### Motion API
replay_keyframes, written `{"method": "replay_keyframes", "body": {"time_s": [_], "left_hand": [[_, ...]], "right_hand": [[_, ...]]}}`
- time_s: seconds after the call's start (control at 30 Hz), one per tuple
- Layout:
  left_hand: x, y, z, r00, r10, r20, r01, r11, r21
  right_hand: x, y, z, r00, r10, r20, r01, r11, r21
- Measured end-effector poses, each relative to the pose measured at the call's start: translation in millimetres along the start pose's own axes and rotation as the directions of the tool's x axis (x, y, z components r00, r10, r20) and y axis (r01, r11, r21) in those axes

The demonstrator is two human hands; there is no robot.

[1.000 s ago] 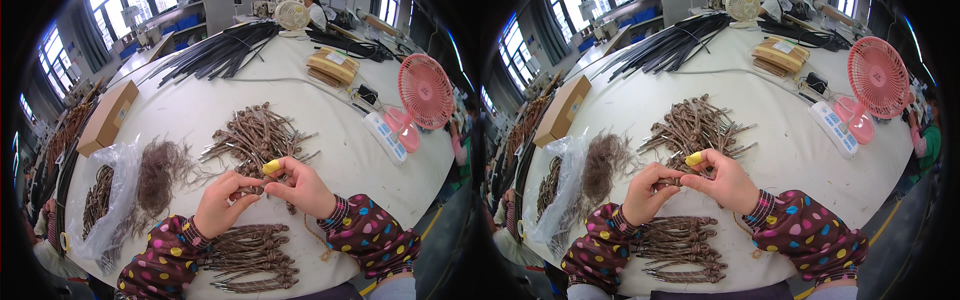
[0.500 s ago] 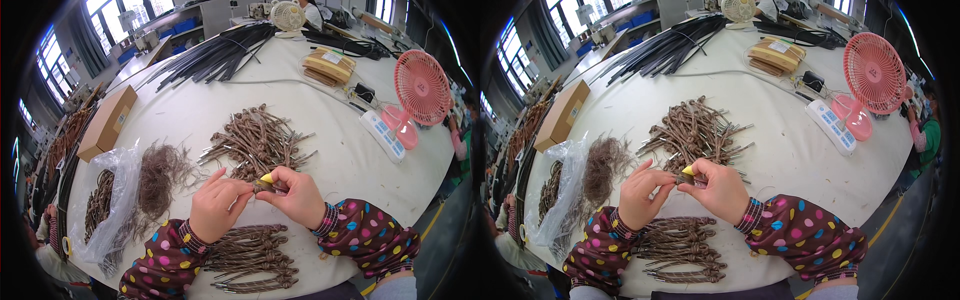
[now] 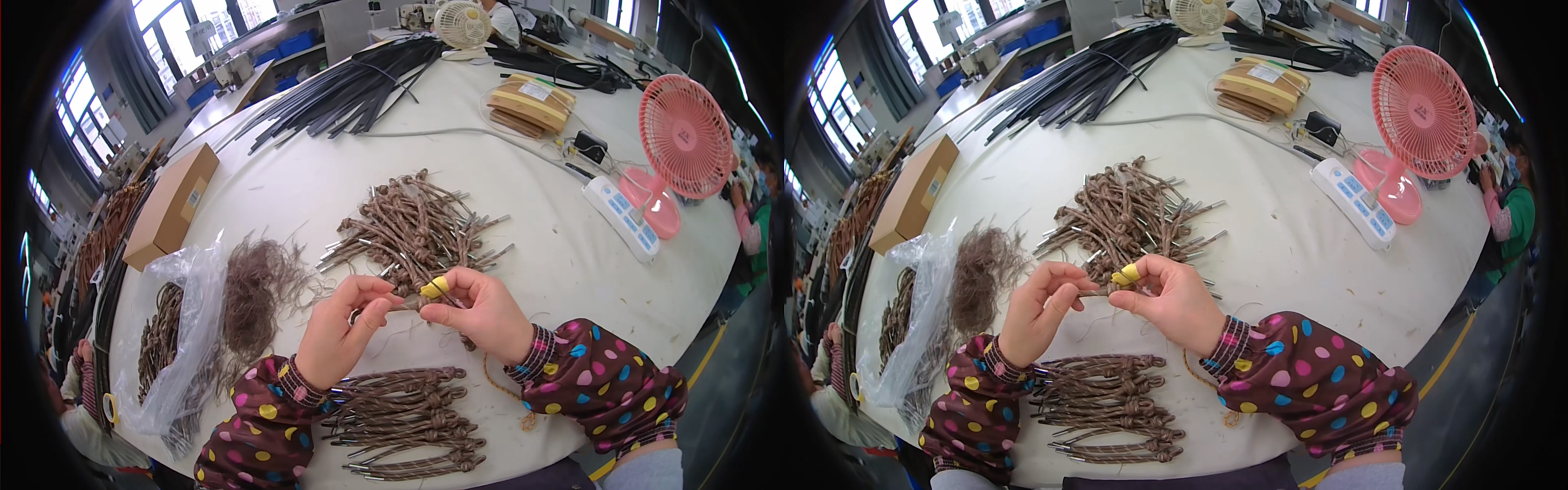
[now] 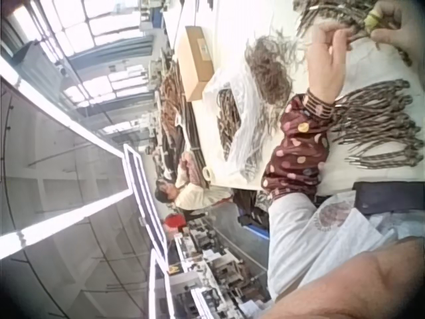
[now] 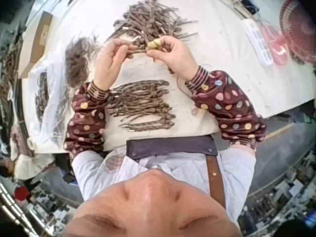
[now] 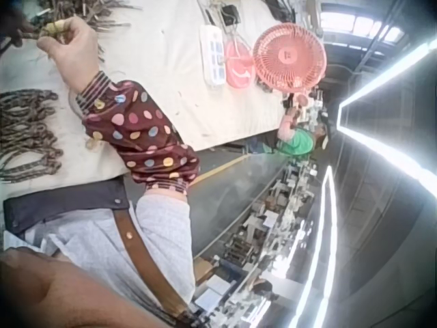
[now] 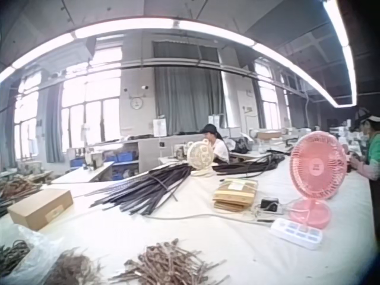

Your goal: The person trims leather or fabric straps with metal tips using scissors.

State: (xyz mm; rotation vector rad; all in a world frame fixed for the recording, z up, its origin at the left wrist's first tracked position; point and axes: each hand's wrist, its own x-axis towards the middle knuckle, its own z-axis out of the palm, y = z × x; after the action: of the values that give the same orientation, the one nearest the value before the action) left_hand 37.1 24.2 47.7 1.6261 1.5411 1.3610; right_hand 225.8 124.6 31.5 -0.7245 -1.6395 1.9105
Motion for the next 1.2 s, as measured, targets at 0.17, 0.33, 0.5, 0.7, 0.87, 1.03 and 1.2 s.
{"method": "replay_keyframes", "body": {"time_s": [0.17, 0.33, 0.5, 0.7, 0.87, 1.03, 1.2], "left_hand": [[-2.3, 11.7, 0.9, 0.995, -0.044, 0.094, 0.014, 0.955, 0.298], [-1.0, 8.3, 0.0, 0.986, 0.147, 0.082, -0.167, 0.894, 0.416], [-0.9, 1.4, 4.0, 0.964, 0.231, 0.132, -0.266, 0.834, 0.483], [-1.1, -0.7, 6.2, 0.947, 0.283, 0.151, -0.320, 0.795, 0.516], [-1.8, -2.1, 7.8, 0.942, 0.299, 0.154, -0.335, 0.790, 0.513], [0.2, -0.3, 6.2, 0.923, 0.337, 0.185, -0.383, 0.766, 0.516], [-0.4, 3.4, 2.3, 0.960, 0.250, 0.130, -0.281, 0.868, 0.410]], "right_hand": [[-5.0, -8.7, 1.2, 0.975, -0.221, 0.009, 0.202, 0.875, -0.439], [-8.9, -32.3, -12.2, 0.885, -0.435, 0.166, 0.381, 0.471, -0.796], [-14.1, -36.7, -12.0, 0.812, -0.472, 0.344, 0.456, 0.144, -0.878], [-12.9, -32.4, -9.2, 0.737, -0.513, 0.440, 0.490, -0.045, -0.871], [-13.3, -29.7, -9.5, 0.763, -0.500, 0.409, 0.486, 0.027, -0.874], [-12.6, -31.0, -10.5, 0.763, -0.502, 0.407, 0.500, 0.060, -0.864], [-10.7, -35.4, -14.7, 0.820, -0.470, 0.326, 0.486, 0.273, -0.830]]}}
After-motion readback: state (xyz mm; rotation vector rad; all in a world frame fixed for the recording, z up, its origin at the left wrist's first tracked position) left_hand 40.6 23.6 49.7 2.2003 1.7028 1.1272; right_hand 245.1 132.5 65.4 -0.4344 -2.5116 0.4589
